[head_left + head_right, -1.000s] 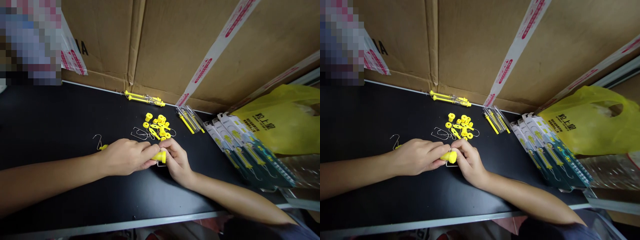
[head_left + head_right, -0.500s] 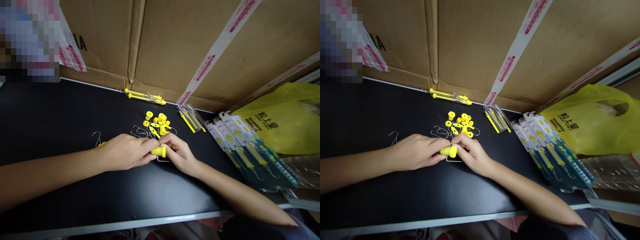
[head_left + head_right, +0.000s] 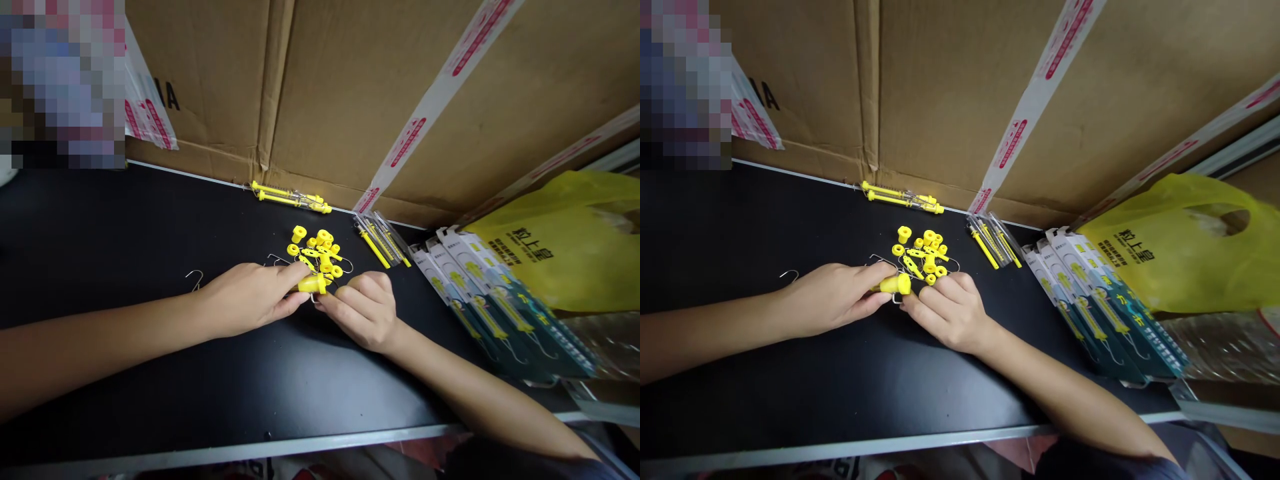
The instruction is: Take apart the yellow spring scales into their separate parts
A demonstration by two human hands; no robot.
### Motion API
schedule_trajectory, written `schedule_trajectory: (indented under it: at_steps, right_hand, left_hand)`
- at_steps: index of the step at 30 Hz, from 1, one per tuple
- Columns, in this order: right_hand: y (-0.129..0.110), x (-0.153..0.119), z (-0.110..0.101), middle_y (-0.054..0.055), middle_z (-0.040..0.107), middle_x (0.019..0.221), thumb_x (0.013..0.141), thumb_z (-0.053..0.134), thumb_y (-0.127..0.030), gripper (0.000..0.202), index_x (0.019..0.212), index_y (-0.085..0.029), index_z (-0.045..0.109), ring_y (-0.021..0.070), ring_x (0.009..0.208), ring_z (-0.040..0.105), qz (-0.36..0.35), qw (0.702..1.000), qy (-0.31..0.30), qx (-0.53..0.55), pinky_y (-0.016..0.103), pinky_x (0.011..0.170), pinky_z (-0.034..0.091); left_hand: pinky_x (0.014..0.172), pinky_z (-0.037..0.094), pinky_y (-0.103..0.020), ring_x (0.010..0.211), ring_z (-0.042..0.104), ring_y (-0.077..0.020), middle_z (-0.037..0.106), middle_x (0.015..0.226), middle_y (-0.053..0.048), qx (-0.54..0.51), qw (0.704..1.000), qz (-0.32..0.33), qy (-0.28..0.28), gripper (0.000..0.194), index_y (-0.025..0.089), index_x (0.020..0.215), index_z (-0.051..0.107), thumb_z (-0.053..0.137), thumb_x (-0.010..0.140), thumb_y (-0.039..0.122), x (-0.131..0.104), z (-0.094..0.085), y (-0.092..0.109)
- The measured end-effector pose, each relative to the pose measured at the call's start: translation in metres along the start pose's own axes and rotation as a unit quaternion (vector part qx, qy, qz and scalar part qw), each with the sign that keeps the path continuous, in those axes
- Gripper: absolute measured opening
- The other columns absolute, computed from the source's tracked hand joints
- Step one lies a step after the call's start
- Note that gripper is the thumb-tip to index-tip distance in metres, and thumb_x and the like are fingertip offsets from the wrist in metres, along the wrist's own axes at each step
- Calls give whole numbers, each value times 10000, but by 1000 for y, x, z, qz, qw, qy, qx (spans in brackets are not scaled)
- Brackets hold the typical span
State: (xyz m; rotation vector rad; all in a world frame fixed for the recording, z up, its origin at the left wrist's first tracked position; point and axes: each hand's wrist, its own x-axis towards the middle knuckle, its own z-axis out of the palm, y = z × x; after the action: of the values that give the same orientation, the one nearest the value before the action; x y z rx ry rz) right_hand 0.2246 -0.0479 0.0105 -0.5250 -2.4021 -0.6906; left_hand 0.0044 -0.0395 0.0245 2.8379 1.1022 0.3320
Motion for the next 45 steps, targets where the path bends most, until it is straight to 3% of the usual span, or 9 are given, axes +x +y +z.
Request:
schedule_trajectory:
  at_steps: [9,11,13,16,20,24,27,39,45]
  right_hand:
    - [15,-2,-4,-30,531,606,798,636,-209,58,843,-186,606,122,596,427,-104,994,-28,-11,289,627,346]
    - [13,-6,-1,3,529,671,846,557,-254,74,873,-188,576,143,645,454,-53,997,-6,63,302,637,368]
    - [10,-8,2,40,524,772,881,467,-255,96,916,-186,523,162,722,482,60,981,22,184,313,654,395]
    - [5,-5,4,41,508,825,907,422,-245,80,925,-185,470,146,746,486,221,902,-41,370,296,672,412]
    - [-4,4,3,-18,444,669,943,380,-347,294,718,-171,449,88,599,408,286,745,-199,569,224,567,359]
    - [-15,6,5,-68,311,574,914,426,-432,371,647,-185,354,51,485,289,383,590,-209,679,181,436,253]
    - [-18,5,8,-88,264,538,889,453,-474,396,641,-194,325,43,449,242,431,528,-192,706,170,406,213]
    - [-24,2,14,-87,281,517,853,536,-437,399,607,-180,355,43,450,238,446,466,-137,752,177,411,195]
    - [-27,-1,14,-74,318,516,863,529,-426,399,597,-174,373,49,466,249,447,488,-118,740,186,423,196]
  left_hand:
    - [450,277,-231,527,608,-148,616,667,42,-36,998,48,-24,197,204,1013,442,332,937,348,1,-1,-9]
    - [458,288,-234,537,611,-145,624,696,45,-26,998,63,-15,171,207,986,448,369,920,343,-1,0,-8]
    - [467,303,-237,561,619,-144,635,730,46,-12,996,92,0,157,208,958,454,398,906,345,-4,2,-6]
    - [463,310,-237,579,619,-134,642,757,36,12,989,143,23,232,201,941,467,406,907,422,-6,7,-5]
    - [446,294,-236,524,575,-110,612,710,40,55,979,190,48,304,197,920,483,384,919,485,-7,16,-4]
    - [463,315,-242,537,563,-115,588,693,36,69,971,210,92,268,185,925,496,359,944,415,-8,22,-2]
    - [476,340,-246,550,562,-116,583,700,23,57,971,202,113,278,167,898,512,335,956,374,-7,23,0]
    - [471,345,-258,532,568,-108,592,668,36,81,964,204,150,289,183,852,518,346,951,394,-7,24,2]
    - [479,338,-259,541,562,-96,582,666,45,90,964,212,134,283,204,918,521,344,948,423,-8,24,1]
